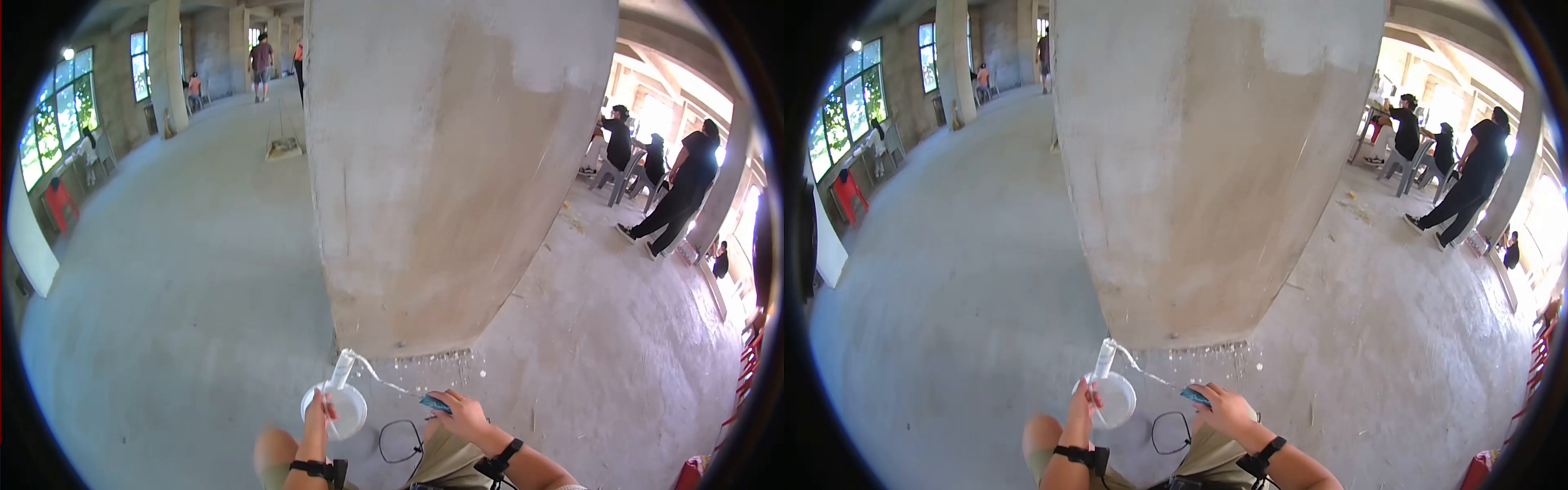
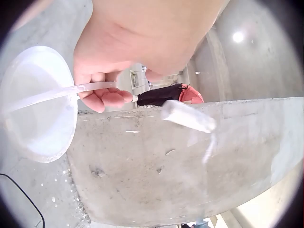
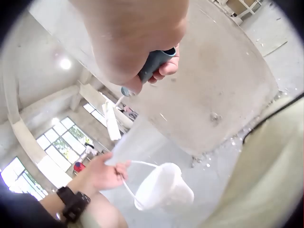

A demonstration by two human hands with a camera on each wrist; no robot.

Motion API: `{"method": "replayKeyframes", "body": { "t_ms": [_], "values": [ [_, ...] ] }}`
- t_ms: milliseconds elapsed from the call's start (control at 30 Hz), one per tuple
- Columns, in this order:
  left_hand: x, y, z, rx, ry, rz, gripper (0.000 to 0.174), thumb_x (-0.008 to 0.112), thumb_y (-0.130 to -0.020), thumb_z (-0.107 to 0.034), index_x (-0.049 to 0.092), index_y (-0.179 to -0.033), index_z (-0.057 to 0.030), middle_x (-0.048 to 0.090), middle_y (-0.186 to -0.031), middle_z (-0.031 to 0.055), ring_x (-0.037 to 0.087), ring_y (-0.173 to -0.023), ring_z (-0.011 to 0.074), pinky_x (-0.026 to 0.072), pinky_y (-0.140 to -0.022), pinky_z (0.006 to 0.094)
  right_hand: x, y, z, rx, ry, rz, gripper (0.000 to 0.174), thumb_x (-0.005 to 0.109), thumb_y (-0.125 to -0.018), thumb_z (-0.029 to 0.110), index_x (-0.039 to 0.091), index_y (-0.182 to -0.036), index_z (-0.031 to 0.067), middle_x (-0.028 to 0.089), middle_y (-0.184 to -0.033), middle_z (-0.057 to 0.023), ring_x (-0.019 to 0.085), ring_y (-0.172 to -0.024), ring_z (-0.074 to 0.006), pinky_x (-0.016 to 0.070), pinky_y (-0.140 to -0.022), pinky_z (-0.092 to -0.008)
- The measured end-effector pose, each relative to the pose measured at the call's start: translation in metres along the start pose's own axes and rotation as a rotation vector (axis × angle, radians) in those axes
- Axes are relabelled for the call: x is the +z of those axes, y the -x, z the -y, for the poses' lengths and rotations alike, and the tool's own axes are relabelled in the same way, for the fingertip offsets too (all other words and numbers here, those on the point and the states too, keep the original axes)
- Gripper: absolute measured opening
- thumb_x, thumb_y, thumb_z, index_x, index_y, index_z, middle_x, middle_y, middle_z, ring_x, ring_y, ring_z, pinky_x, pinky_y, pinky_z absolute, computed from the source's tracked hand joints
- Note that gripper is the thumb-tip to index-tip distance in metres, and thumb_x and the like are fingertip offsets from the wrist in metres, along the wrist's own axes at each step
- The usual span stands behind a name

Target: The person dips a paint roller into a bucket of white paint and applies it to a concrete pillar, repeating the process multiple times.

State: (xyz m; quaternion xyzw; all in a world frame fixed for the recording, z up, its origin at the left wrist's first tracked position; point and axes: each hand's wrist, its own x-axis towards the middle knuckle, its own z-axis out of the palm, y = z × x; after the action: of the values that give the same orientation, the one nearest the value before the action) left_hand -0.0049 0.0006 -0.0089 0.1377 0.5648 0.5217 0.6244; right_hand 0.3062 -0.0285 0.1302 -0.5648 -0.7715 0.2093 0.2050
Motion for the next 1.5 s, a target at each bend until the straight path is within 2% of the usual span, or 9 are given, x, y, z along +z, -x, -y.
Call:
{"method": "replayKeyframes", "body": {
  "t_ms": [200,333,467,633,867,933,1200,1367,1500],
  "values": [
    [0.006,-0.002,-0.009,-0.004,-0.055,-0.009,0.043,0.044,-0.089,-0.046,0.058,-0.090,-0.0053,0.051,-0.058,0.0021,0.048,-0.049,0.0148,0.0450,-0.052,0.0306,-0.074,-0.055,0.035,-0.091,-0.302,-0.403,0.032,0.063,-0.077,0.009,0.054,-0.107,0.0058,0.058,-0.093,-0.0127,0.060,-0.077,-0.0283,0.0480,-0.065,-0.0329],
    [0.001,-0.006,-0.004,-0.035,-0.070,-0.037,0.044,0.046,-0.088,-0.047,0.058,-0.091,-0.0050,0.051,-0.056,0.0024,0.048,-0.046,0.0149,0.0448,-0.049,0.0307,-0.129,-0.095,0.075,-0.052,-0.663,-0.485,0.035,0.056,-0.082,0.007,0.044,-0.115,0.0033,0.055,-0.084,-0.0082,0.052,-0.057,-0.0115,0.0422,-0.052,-0.0243],
    [0.000,-0.007,0.000,-0.027,-0.082,-0.052,0.043,0.046,-0.088,-0.047,0.058,-0.089,-0.0053,0.051,-0.056,0.0025,0.048,-0.045,0.0148,0.0450,-0.049,0.0309,-0.155,-0.129,0.088,-0.104,-0.720,-0.594,0.037,0.050,-0.085,0.006,0.039,-0.120,0.0060,0.053,-0.080,-0.0064,0.047,-0.052,-0.0071,0.0389,-0.047,-0.0225],
    [0.001,-0.004,-0.003,-0.037,-0.088,-0.041,0.040,0.044,-0.089,-0.043,0.059,-0.087,-0.0058,0.052,-0.059,0.0028,0.049,-0.051,0.0152,0.0465,-0.054,0.0322,-0.134,-0.151,0.071,-0.131,-0.631,-0.650,0.055,0.043,-0.088,0.004,0.025,-0.138,0.0172,0.045,-0.066,0.0006,0.039,-0.046,-0.0054,0.0328,-0.040,-0.0206],
    [-0.001,-0.006,-0.002,-0.049,-0.100,-0.046,0.040,0.044,-0.089,-0.043,0.058,-0.088,-0.0055,0.052,-0.059,0.0027,0.049,-0.052,0.0153,0.0466,-0.056,0.0327,-0.059,-0.133,0.033,-0.015,-0.642,-0.576,0.062,0.042,-0.088,0.003,0.020,-0.140,0.0253,0.039,-0.065,0.0032,0.037,-0.047,-0.0057,0.0328,-0.042,-0.0205],
    [-0.001,-0.007,0.000,-0.040,-0.097,-0.023,0.040,0.045,-0.089,-0.043,0.058,-0.090,-0.0053,0.051,-0.060,0.0026,0.049,-0.052,0.0154,0.0465,-0.056,0.0328,-0.049,-0.126,0.031,0.124,-0.715,-0.462,0.060,0.047,-0.088,0.007,0.020,-0.140,0.0188,0.049,-0.124,-0.0192,0.047,-0.117,-0.0262,0.0363,-0.091,-0.0286],
    [0.001,-0.007,0.000,-0.049,-0.085,-0.035,0.043,0.047,-0.087,-0.046,0.058,-0.092,-0.0048,0.052,-0.057,0.0024,0.048,-0.046,0.0140,0.0456,-0.049,0.0295,-0.125,-0.140,0.081,0.027,-0.667,-0.505,0.055,0.047,-0.087,0.006,0.027,-0.137,0.0168,0.054,-0.114,-0.0172,0.058,-0.088,-0.0208,0.0440,-0.077,-0.0279],
    [-0.001,-0.012,0.003,-0.046,-0.100,-0.035,0.041,0.048,-0.087,-0.045,0.058,-0.091,-0.0054,0.052,-0.057,0.0024,0.049,-0.046,0.0141,0.0456,-0.048,0.0290,-0.199,-0.181,0.121,-0.109,-0.610,-0.553,0.052,0.047,-0.087,0.009,0.029,-0.135,0.0183,0.053,-0.115,-0.0195,0.057,-0.098,-0.0255,0.0430,-0.080,-0.0289],
    [-0.001,-0.014,0.004,-0.049,-0.107,-0.028,0.041,0.048,-0.087,-0.046,0.058,-0.089,-0.0065,0.052,-0.057,0.0027,0.049,-0.046,0.0142,0.0458,-0.049,0.0292,-0.186,-0.207,0.111,-0.231,-0.583,-0.635,0.053,0.048,-0.087,0.010,0.028,-0.135,0.0190,0.051,-0.118,-0.0202,0.055,-0.103,-0.0276,0.0421,-0.083,-0.0298]
  ]
}}
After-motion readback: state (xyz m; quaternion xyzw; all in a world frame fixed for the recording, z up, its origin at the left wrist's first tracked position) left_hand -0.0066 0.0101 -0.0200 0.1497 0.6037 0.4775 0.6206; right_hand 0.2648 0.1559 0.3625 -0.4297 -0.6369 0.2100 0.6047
